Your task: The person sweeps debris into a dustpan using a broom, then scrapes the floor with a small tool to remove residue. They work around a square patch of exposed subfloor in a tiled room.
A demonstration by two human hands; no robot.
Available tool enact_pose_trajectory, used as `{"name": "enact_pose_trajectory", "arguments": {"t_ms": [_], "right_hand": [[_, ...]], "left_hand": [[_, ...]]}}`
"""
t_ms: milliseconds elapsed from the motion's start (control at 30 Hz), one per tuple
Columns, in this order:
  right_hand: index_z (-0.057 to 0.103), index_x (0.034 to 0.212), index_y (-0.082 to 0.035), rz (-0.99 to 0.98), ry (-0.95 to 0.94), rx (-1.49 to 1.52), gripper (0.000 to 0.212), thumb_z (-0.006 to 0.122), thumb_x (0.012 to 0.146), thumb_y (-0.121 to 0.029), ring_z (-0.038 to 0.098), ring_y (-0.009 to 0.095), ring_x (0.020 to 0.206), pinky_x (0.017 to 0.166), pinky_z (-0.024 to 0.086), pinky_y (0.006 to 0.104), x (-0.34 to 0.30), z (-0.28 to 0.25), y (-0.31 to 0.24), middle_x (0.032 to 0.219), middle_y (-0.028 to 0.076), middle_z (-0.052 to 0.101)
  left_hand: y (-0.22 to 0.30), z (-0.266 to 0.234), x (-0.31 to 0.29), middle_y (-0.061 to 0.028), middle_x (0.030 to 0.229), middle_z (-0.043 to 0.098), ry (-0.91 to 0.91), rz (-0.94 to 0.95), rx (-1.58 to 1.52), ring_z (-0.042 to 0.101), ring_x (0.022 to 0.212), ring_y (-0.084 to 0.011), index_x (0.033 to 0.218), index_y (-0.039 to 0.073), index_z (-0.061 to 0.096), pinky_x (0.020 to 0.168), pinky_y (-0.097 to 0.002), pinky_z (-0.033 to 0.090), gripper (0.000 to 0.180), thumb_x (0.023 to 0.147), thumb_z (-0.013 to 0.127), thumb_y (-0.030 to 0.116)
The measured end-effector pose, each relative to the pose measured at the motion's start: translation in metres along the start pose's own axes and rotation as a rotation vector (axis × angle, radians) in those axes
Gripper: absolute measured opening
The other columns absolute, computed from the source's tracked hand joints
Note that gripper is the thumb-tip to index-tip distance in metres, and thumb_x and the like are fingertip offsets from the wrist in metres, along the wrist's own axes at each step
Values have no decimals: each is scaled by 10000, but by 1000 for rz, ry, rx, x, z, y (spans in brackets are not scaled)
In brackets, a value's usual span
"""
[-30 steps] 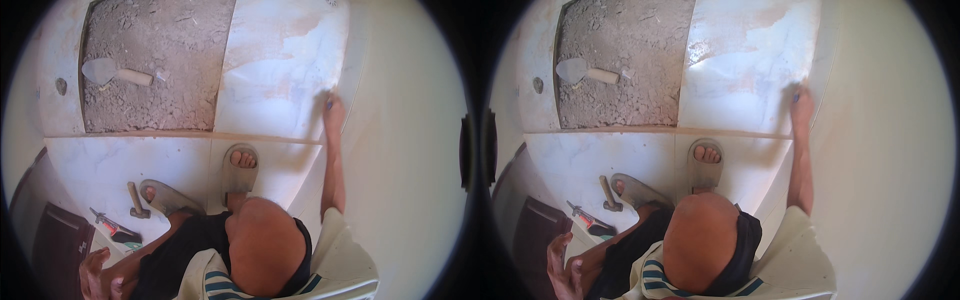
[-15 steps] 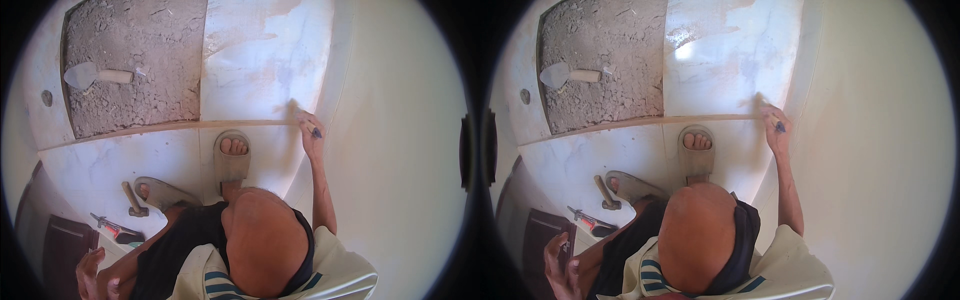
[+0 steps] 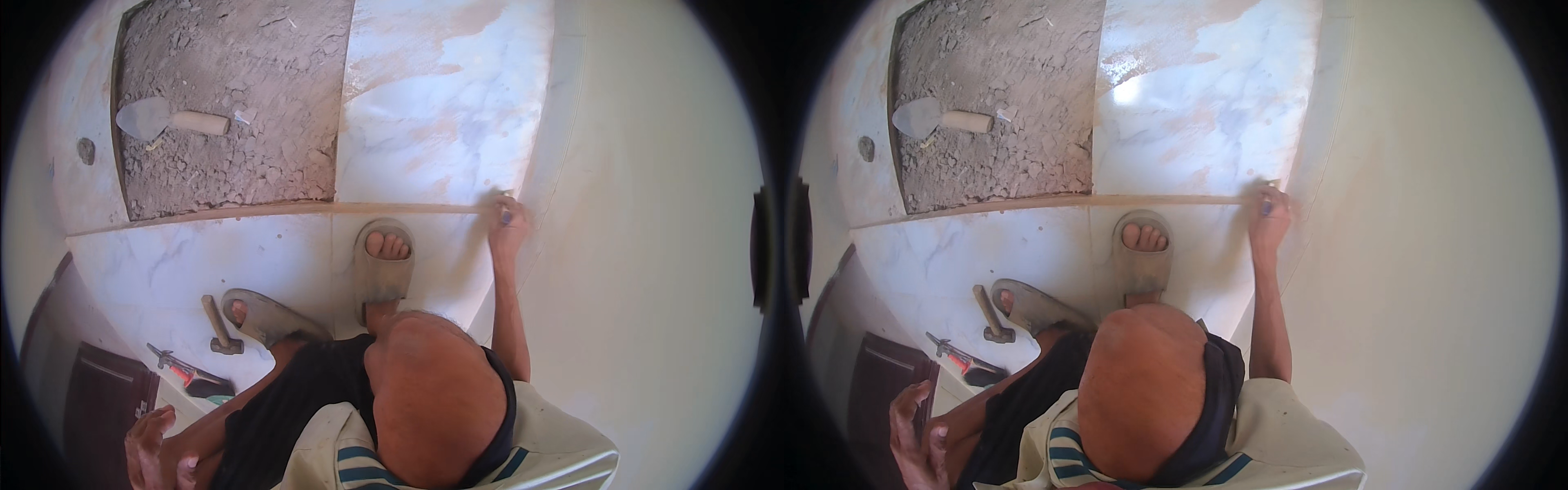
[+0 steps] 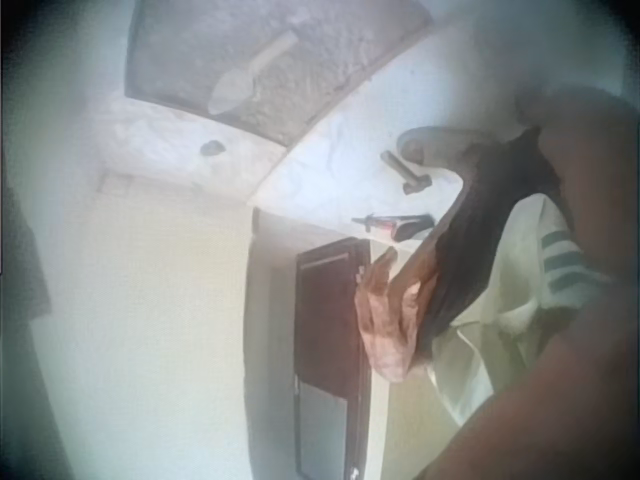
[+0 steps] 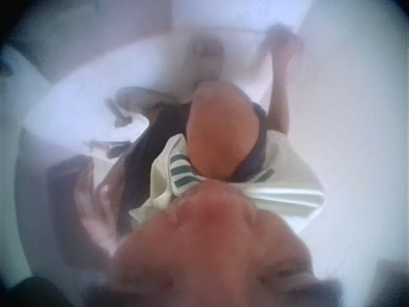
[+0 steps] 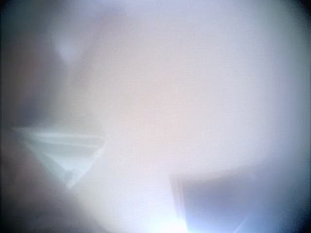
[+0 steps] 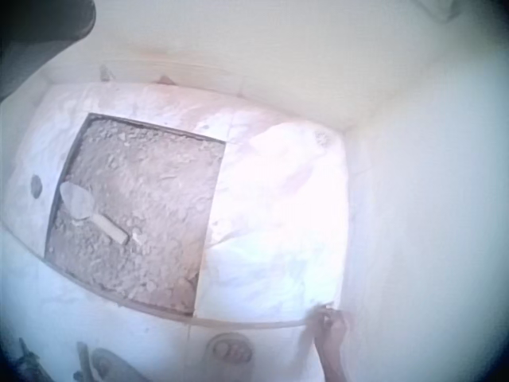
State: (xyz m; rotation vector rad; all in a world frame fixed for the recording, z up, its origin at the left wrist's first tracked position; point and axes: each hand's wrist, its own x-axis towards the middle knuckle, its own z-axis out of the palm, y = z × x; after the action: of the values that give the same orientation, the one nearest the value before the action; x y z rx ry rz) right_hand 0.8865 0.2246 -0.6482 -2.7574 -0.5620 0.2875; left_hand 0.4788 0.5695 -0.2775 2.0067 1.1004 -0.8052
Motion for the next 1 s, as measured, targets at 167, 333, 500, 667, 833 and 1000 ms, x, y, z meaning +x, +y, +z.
{"name": "enact_pose_trajectory", "arguments": {"t_ms": [167,333,500,667,833,1000], "right_hand": [[747,1137,-83,-222,-362,343,295,728,874,50,703,399,1030,889,571,443,-61,57,-90,1138,186,700],[761,1111,-29,-349,-460,720,166,700,964,19,705,353,1104,984,540,422,-63,54,-106,1174,187,732],[756,1118,-32,-206,41,147,219,658,947,62,696,341,1104,970,558,436,22,-9,-6,1139,165,737],[747,1123,-94,-352,-50,65,377,723,788,78,664,403,1053,893,565,476,-4,44,-46,1158,181,691],[741,1156,-56,-399,-431,708,266,677,916,40,682,376,1117,961,550,431,-54,77,-124,1171,190,701],[741,1107,-11,-374,28,388,211,672,942,100,684,306,1172,1028,528,387,25,11,-48,1155,128,728]], "left_hand": [[3,0,-2,-218,1328,655,-15,44,5,632,1250,-354,1391,2,599,1080,-475,505,525,1116,562,449],[28,-19,-15,-131,1560,581,-113,-119,60,540,1453,-245,1550,80,569,1207,-361,425,467,1146,544,313],[18,-13,-11,-109,1578,563,-119,-363,-185,524,1468,-204,1536,32,564,1189,-322,446,429,1148,496,202],[29,-15,-15,-99,1597,541,-123,-277,-183,472,1512,-186,1541,35,551,1187,-303,446,440,1121,524,162],[38,-16,-9,-108,1580,562,-54,-639,-516,522,1474,-221,1533,30,560,1213,-383,429,440,1151,509,242],[20,-15,-10,-123,1535,602,-79,-129,-22,559,1438,-264,1512,29,586,1210,-411,435,453,1149,543,296]]}}
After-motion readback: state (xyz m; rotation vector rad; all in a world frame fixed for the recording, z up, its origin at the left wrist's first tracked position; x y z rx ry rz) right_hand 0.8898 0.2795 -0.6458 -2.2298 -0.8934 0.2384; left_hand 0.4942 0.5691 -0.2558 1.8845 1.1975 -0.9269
